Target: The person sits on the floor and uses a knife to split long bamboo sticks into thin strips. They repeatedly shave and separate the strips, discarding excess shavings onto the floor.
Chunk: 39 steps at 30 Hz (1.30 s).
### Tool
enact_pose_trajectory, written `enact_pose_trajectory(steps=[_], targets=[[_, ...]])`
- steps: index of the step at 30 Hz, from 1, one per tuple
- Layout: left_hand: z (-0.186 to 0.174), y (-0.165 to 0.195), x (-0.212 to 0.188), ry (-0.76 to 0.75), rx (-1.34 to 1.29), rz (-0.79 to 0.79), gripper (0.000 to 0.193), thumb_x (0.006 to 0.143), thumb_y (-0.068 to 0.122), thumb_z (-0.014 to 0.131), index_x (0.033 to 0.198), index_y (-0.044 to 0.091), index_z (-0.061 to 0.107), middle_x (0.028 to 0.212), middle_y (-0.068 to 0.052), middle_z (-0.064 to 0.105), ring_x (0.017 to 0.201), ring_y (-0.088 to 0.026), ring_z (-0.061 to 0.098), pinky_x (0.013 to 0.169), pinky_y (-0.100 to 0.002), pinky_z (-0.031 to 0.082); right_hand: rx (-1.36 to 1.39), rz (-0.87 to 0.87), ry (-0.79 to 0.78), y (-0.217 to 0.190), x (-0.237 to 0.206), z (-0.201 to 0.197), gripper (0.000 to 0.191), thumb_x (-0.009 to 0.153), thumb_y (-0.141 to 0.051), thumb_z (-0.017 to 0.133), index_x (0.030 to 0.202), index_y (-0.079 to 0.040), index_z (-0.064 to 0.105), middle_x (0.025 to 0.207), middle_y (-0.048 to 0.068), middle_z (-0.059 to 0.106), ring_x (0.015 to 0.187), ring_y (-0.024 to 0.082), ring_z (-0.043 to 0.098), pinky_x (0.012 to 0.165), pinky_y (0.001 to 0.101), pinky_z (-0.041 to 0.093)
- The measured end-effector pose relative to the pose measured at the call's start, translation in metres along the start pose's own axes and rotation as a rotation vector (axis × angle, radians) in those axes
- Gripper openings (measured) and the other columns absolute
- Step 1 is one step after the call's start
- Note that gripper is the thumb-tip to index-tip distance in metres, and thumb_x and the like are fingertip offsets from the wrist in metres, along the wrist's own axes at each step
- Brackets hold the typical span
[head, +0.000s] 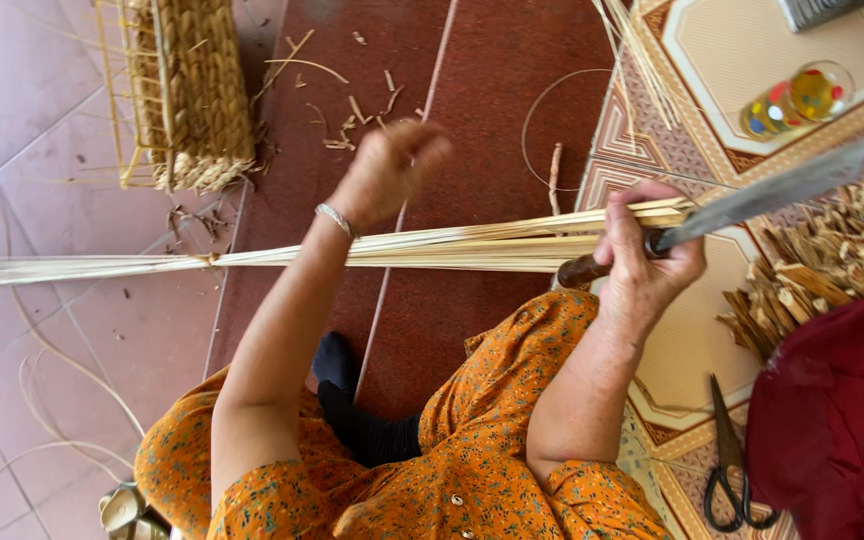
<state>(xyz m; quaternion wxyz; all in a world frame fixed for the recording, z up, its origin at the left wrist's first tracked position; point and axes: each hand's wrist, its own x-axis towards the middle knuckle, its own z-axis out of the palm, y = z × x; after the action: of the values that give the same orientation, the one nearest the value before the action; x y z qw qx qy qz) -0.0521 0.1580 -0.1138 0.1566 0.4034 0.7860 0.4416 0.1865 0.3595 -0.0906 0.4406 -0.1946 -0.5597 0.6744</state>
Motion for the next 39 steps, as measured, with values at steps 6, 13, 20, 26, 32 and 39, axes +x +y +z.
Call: enact_pose_trajectory(steps=[6,13,20,26,32,39], targets=[[0.057,0.075,-0.012,-0.253,-0.164,0.164,0.019,0.094,0.021,0.073,0.106,0.006,0.073,0.099,-0.007,0.072,0.087,-0.017,0.073,0.073,-0.032,0.061,-0.051,-0.005,0.018,-0.005,-0.004,-0.001,0.024,0.096,0.002,0.081,0.116,0.000,0.069,0.084,0.007,0.069,0.059,0.011,0.057,0.051,0.0237,0.047],[0.071,0.055,-0.005,-0.193,-0.379,-0.094,0.013,0.105,0.016,0.064,0.108,0.003,0.064,0.087,-0.004,0.071,0.083,-0.009,0.068,0.075,-0.028,0.060,0.038,0.130,0.033,-0.015,-0.001,-0.001,0.038,0.091,0.002,0.084,0.124,0.002,0.066,0.086,0.009,0.071,0.063,0.014,0.063,0.054,0.0239,0.047],[0.060,0.059,-0.004,-0.257,-0.623,-0.112,0.024,0.099,0.017,0.072,0.117,0.005,0.062,0.101,-0.002,0.071,0.094,-0.010,0.068,0.086,-0.027,0.058,0.115,0.208,0.048,-0.013,0.001,-0.005,0.042,0.091,-0.001,0.082,0.130,0.005,0.066,0.091,0.012,0.072,0.066,0.019,0.069,0.054,0.0263,0.048],[0.052,0.070,0.001,-0.282,-0.215,-0.009,0.029,0.085,0.021,0.085,0.103,0.005,0.068,0.095,-0.004,0.071,0.087,-0.012,0.069,0.076,-0.028,0.059,0.125,0.189,0.020,-0.013,0.001,-0.003,0.035,0.094,-0.001,0.077,0.126,0.006,0.067,0.090,0.011,0.072,0.067,0.020,0.070,0.054,0.0256,0.048],[0.058,0.059,0.006,-0.321,-0.265,-0.096,0.020,0.095,0.019,0.077,0.106,0.006,0.066,0.090,-0.002,0.075,0.082,-0.008,0.068,0.073,-0.027,0.057,0.085,0.132,-0.023,-0.021,0.001,0.000,0.010,0.103,0.002,0.070,0.112,0.004,0.065,0.091,0.012,0.072,0.075,0.022,0.074,0.059,0.0273,0.051],[0.066,0.056,0.004,-0.150,-0.449,-0.065,0.018,0.098,0.011,0.074,0.110,0.006,0.062,0.098,-0.001,0.074,0.090,-0.007,0.068,0.081,-0.026,0.060,-0.026,0.118,0.102,-0.012,0.003,0.002,0.019,0.094,0.002,0.073,0.112,0.002,0.064,0.086,0.011,0.073,0.058,0.015,0.065,0.047,0.0241,0.046]])
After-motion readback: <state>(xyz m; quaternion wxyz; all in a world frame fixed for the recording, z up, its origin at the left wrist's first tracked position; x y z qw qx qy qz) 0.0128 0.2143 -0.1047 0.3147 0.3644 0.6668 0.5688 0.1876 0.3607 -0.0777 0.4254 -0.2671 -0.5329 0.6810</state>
